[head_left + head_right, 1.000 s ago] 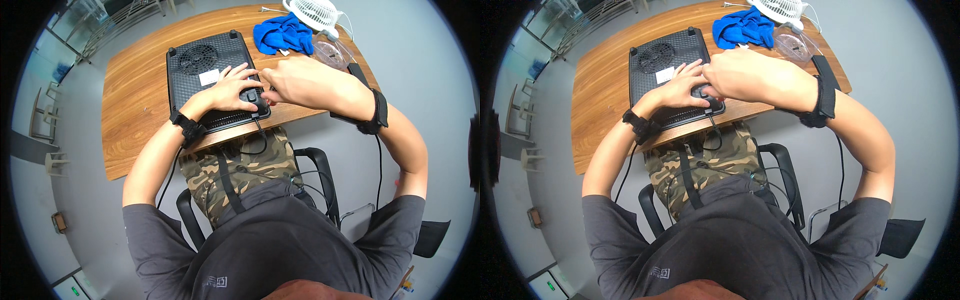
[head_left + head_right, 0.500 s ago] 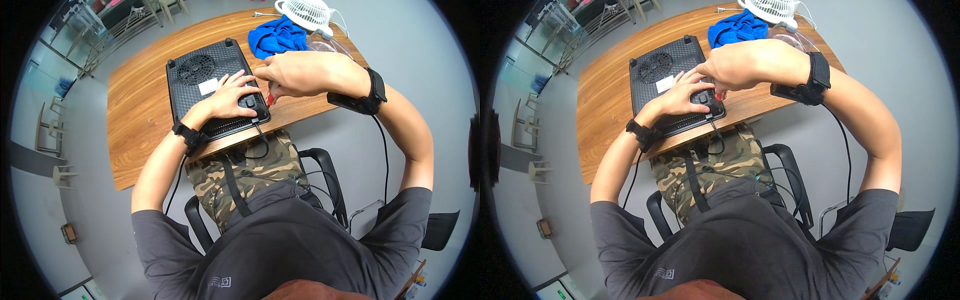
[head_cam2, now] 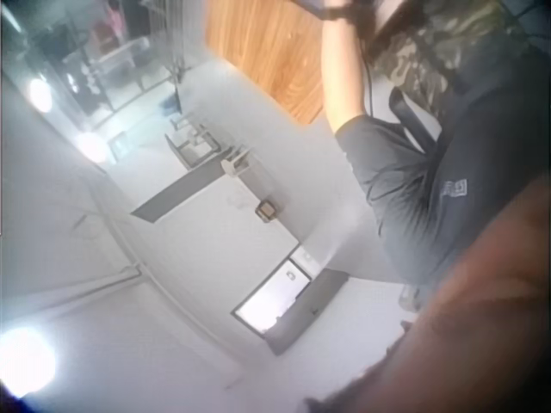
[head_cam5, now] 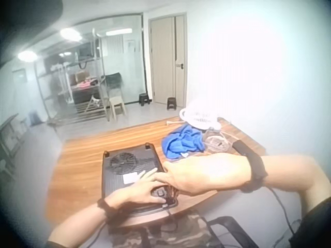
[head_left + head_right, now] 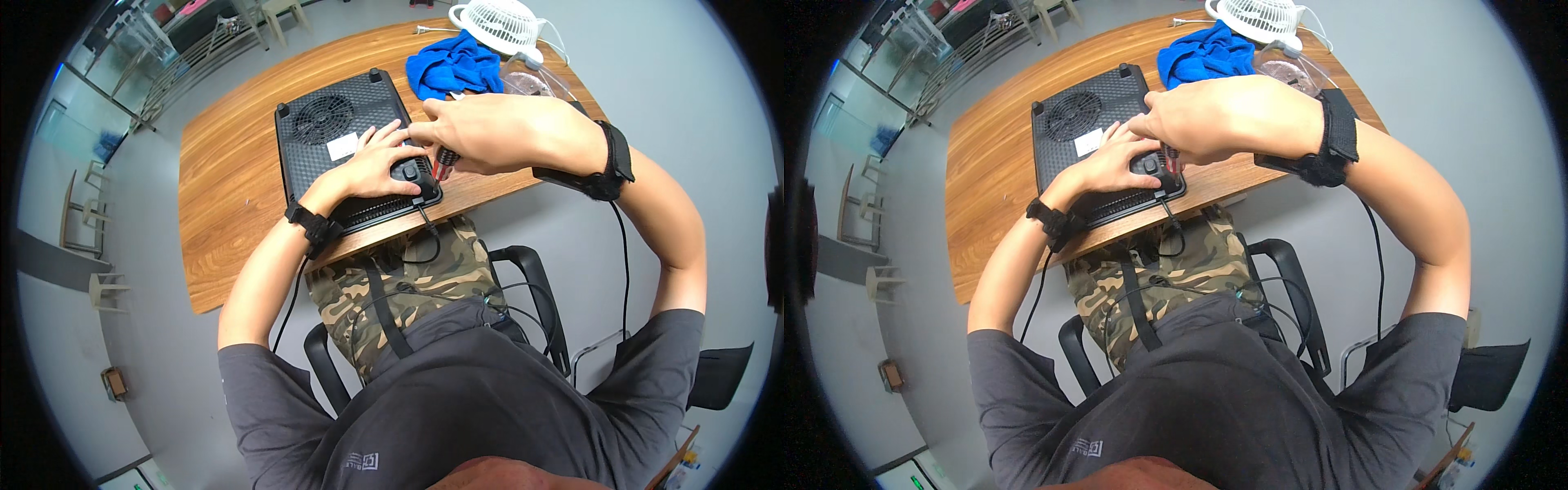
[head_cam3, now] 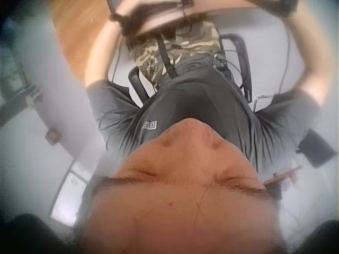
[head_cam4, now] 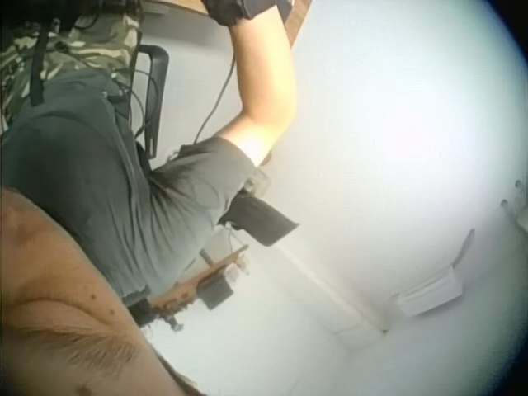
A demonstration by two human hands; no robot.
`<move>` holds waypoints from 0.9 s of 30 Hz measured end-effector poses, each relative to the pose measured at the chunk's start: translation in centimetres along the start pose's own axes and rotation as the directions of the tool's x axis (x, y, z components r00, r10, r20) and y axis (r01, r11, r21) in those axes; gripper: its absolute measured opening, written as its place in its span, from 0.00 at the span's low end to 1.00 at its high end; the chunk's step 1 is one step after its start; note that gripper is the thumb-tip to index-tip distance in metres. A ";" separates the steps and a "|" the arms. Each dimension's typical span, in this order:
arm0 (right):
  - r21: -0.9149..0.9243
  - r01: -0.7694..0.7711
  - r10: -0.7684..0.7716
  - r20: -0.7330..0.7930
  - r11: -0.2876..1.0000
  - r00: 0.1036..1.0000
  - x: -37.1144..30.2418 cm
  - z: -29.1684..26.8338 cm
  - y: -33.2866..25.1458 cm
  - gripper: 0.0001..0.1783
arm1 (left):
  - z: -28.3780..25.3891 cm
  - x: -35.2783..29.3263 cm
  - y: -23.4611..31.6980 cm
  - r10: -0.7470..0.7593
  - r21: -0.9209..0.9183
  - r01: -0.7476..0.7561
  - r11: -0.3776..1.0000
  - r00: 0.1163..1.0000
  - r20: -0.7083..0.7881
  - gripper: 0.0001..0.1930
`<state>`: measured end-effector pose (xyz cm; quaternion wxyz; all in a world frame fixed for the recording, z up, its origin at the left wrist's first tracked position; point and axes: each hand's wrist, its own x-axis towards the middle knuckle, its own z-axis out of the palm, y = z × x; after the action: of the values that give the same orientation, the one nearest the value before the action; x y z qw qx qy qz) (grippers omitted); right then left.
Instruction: The person assembles a portable electric heater by securing the top and bottom casings with a screwdriver. They tighten multiple screws on both sides of the device and then wipe the exterior with a blue cloth.
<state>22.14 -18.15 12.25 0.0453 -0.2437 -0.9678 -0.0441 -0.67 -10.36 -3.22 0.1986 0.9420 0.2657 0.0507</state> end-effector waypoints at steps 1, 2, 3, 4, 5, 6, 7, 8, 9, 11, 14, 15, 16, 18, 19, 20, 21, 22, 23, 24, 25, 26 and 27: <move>0.032 0.021 -0.020 -0.010 0.999 1.000 0.1 -0.1 -0.1 0.22 | 0.0 0.1 0.1 0.004 -0.001 -0.004 1.000 1.000 0.001 0.41; 0.070 -0.031 0.028 0.042 0.997 0.999 0.2 -0.3 -0.2 0.22 | 0.0 0.1 0.3 0.009 -0.003 -0.009 1.000 1.000 0.002 0.41; 0.103 -0.086 0.076 0.095 0.991 0.993 0.4 -0.5 -0.4 0.21 | -0.2 0.1 0.3 -0.008 0.001 0.008 1.000 0.999 0.033 0.41; 0.128 -0.206 0.176 0.212 0.970 0.961 1.2 -0.6 -0.7 0.21 | 0.0 -0.1 0.1 -0.002 0.014 0.001 1.000 1.000 0.015 0.41; 0.137 -0.325 0.267 0.329 0.936 0.906 1.8 -0.6 -0.9 0.22 | 0.2 -0.4 -0.2 0.005 0.027 -0.005 1.000 1.000 -0.003 0.41; 0.064 -0.307 0.273 0.307 0.950 0.911 2.1 -0.4 -1.1 0.22 | 0.4 -0.6 -0.5 0.013 0.040 -0.012 0.999 1.000 -0.020 0.41; -0.015 -0.295 0.287 0.287 0.955 0.914 2.2 -0.5 -1.3 0.23 | 0.3 -0.5 -0.3 0.012 0.034 -0.011 0.999 1.000 -0.017 0.41; -0.094 -0.283 0.298 0.265 0.954 0.917 2.3 -0.5 -1.4 0.24 | 0.2 -0.3 0.0 0.010 0.027 -0.009 1.000 1.000 -0.014 0.41; -0.123 -0.280 0.302 0.246 0.952 0.921 2.2 -0.4 -1.3 0.24 | 0.1 -0.3 0.1 0.007 0.021 -0.007 1.000 1.000 -0.011 0.41; -0.178 -0.273 0.306 0.202 0.945 0.930 1.9 0.0 -1.2 0.25 | 0.4 -0.3 -0.2 0.024 0.023 -0.023 0.999 0.999 -0.036 0.41; -0.084 -0.373 0.382 0.211 0.924 0.900 1.3 -1.0 -1.5 0.26 | 0.2 -0.4 0.0 0.012 0.023 -0.011 1.000 0.999 -0.031 0.41; -0.093 -0.299 0.310 0.147 0.950 0.939 0.6 -0.1 -1.1 0.27 | 0.0 -0.4 0.2 0.002 0.022 -0.001 1.000 1.000 -0.022 0.41; -0.081 -0.234 0.245 0.169 0.969 0.955 0.4 -0.2 -0.9 0.27 | 0.1 -0.4 0.1 0.004 0.017 -0.004 1.000 1.000 -0.015 0.40; -0.054 -0.103 0.113 0.211 0.993 0.971 0.2 -0.5 -0.6 0.30 | 0.1 -0.2 0.0 0.010 0.007 -0.010 1.000 1.000 -0.001 0.40; -0.048 -0.131 0.139 0.199 0.990 0.970 0.2 -0.3 -0.7 0.30 | 0.2 -0.2 0.0 0.007 0.008 -0.007 1.000 1.000 -0.008 0.40; -0.021 -0.148 0.149 0.185 0.989 0.971 0.1 0.0 -0.7 0.27 | 0.3 -0.3 0.0 0.005 0.010 -0.005 1.000 1.000 -0.014 0.40; 0.006 -0.165 0.161 0.171 0.986 0.972 0.1 0.2 -0.8 0.25 | 0.4 -0.3 0.1 0.004 0.011 -0.004 1.000 1.000 -0.021 0.40; 0.033 -0.178 0.170 0.156 0.984 0.973 0.2 0.3 -0.7 0.23 | 0.2 -0.4 0.2 0.000 0.015 0.001 1.000 1.000 -0.029 0.40; 0.026 -0.225 0.212 0.235 0.974 0.948 0.5 0.1 -0.8 0.23 | 0.1 -0.3 0.2 0.000 0.016 0.000 1.000 1.000 -0.020 0.40; 0.016 -0.271 0.253 0.312 0.963 0.916 1.1 -0.2 -0.9 0.24 | 0.3 -0.4 0.2 0.003 0.024 -0.002 1.000 1.000 -0.031 0.40; -0.001 -0.314 0.290 0.386 0.949 0.876 1.6 -0.5 -1.1 0.25 | 0.4 -0.5 0.0 0.005 0.034 -0.003 0.999 0.999 -0.044 0.40; -0.034 -0.332 0.318 0.399 0.943 0.860 2.0 -0.8 -1.4 0.25 | 0.5 -0.5 -0.1 0.007 0.044 -0.004 0.999 0.998 -0.057 0.40; -0.066 -0.349 0.345 0.411 0.935 0.844 2.2 -1.0 -1.8 0.26 | 0.6 -0.6 -0.3 0.006 0.043 -0.004 0.999 0.998 -0.057 0.40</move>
<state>19.39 -18.80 13.40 -0.1531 -0.4179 -0.8952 0.0231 -1.19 -10.69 -3.92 0.1705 0.9449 0.2699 0.0722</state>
